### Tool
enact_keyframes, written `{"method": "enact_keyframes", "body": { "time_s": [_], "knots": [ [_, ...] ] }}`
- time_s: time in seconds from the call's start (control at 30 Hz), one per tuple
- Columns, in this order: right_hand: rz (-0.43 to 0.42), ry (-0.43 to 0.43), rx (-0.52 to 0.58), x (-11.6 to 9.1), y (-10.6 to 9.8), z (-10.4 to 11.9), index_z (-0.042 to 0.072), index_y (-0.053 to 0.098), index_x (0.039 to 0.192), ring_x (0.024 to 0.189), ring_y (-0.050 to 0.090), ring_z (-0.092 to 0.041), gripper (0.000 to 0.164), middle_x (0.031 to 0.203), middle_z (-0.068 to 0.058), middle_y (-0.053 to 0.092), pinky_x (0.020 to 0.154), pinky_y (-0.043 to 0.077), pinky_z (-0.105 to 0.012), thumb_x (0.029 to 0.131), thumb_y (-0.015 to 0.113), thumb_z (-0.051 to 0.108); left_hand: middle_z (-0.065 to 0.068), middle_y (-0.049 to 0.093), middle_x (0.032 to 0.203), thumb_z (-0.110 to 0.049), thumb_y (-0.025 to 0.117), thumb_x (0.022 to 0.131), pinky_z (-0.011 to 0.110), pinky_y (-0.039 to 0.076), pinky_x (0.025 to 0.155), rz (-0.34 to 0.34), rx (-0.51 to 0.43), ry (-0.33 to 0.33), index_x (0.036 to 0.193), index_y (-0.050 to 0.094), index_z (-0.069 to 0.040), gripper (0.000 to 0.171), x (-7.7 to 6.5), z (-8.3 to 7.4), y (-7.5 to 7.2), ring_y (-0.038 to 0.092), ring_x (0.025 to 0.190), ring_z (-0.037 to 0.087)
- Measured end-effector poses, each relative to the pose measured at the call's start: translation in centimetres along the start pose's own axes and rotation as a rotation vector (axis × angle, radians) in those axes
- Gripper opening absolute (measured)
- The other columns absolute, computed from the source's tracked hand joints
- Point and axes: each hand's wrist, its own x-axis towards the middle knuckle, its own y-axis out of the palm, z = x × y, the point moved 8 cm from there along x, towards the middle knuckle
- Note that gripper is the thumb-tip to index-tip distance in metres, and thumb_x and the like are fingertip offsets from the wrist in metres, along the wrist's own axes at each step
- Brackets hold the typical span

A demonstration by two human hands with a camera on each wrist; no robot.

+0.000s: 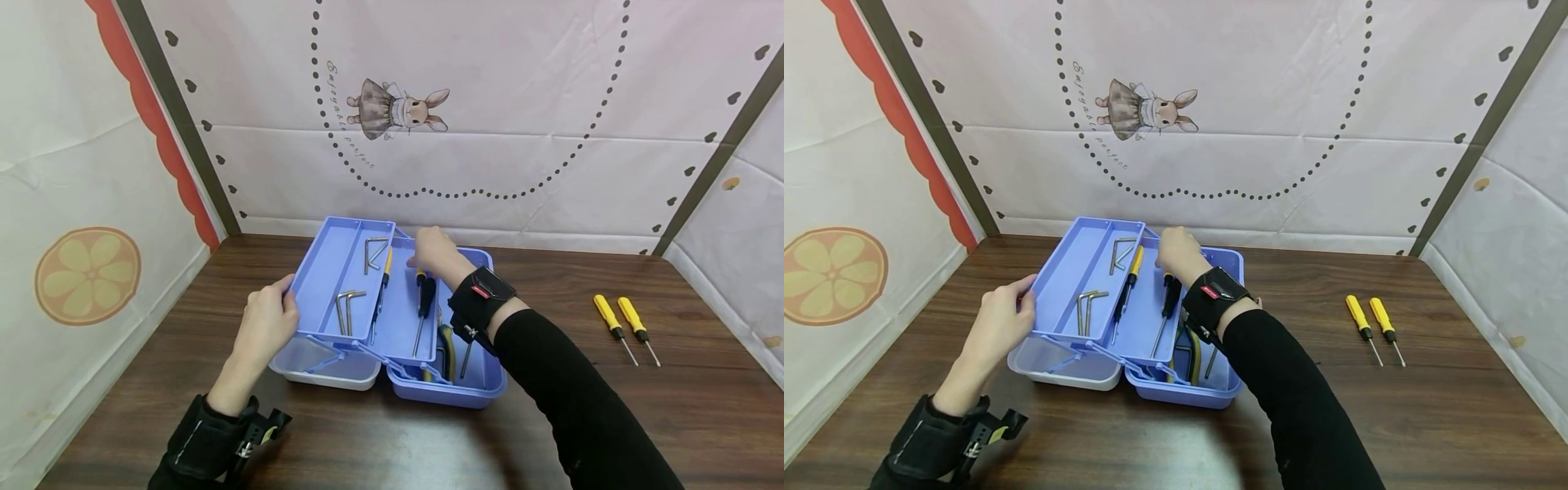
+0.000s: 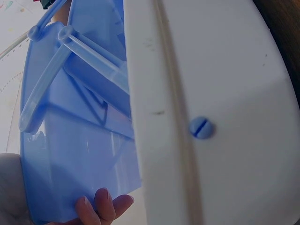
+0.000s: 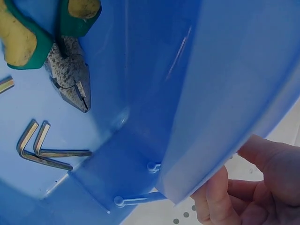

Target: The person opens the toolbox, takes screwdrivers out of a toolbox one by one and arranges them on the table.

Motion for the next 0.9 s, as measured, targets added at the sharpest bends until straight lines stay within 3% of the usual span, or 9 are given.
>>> {"method": "enact_keyframes", "body": {
  "time_s": [0.17, 0.4, 0.53, 0.67, 0.9],
  "knots": [
    [-0.035, -0.022, -0.046, 0.2, -0.1, 0.2, 0.002, 0.059, 0.086, 0.061, 0.056, -0.018, 0.023, 0.079, -0.007, 0.057, 0.051, 0.046, -0.025, 0.078, 0.068, 0.022, 0.035, 0.051, 0.110, -0.001, 0.038, 0.088, 0.046, 0.049, 0.066, -0.005, 0.002, -0.001, 0.118, 0.045, 0.018, 0.036, 0.0, 0.0, 0.0, 0.056, 0.092, 0.040],
    [-0.060, -0.014, -0.090, 0.2, 0.1, 0.2, 0.002, 0.058, 0.097, 0.073, 0.055, -0.021, 0.029, 0.090, -0.009, 0.057, 0.059, 0.047, -0.029, 0.076, 0.067, 0.020, 0.035, 0.050, 0.110, 0.000, 0.038, 0.088, 0.045, 0.050, 0.064, -0.003, 0.004, 0.003, 0.118, 0.045, 0.018, 0.036, 0.0, -0.1, -0.1, 0.056, 0.091, 0.041],
    [-0.072, -0.009, -0.098, 0.2, 0.1, 0.2, 0.003, 0.059, 0.093, 0.073, 0.055, -0.021, 0.026, 0.089, -0.008, 0.057, 0.058, 0.047, -0.029, 0.077, 0.067, 0.022, 0.035, 0.051, 0.109, 0.000, 0.038, 0.088, 0.045, 0.050, 0.064, -0.007, 0.003, 0.005, 0.118, 0.045, 0.018, 0.036, 0.0, -0.1, -0.1, 0.057, 0.091, 0.040],
    [-0.070, 0.003, -0.061, 0.3, 0.2, -0.2, 0.005, 0.057, 0.081, 0.067, 0.054, -0.019, 0.022, 0.081, -0.007, 0.055, 0.053, 0.045, -0.027, 0.078, 0.066, 0.024, 0.035, 0.051, 0.108, 0.000, 0.038, 0.088, 0.043, 0.050, 0.061, -0.007, 0.005, 0.006, 0.117, 0.045, 0.018, 0.036, 0.0, -0.1, -0.1, 0.058, 0.089, 0.040],
    [-0.028, 0.045, 0.148, 0.3, -0.1, -1.3, 0.003, 0.056, 0.075, 0.047, 0.058, -0.016, 0.022, 0.058, -0.006, 0.057, 0.043, 0.045, -0.022, 0.080, 0.064, 0.022, 0.036, 0.051, 0.108, 0.000, 0.038, 0.088, 0.039, 0.049, 0.056, -0.010, 0.003, 0.007, 0.117, 0.045, 0.018, 0.036, 0.0, -0.1, -0.1, 0.059, 0.084, 0.038]
  ]
}}
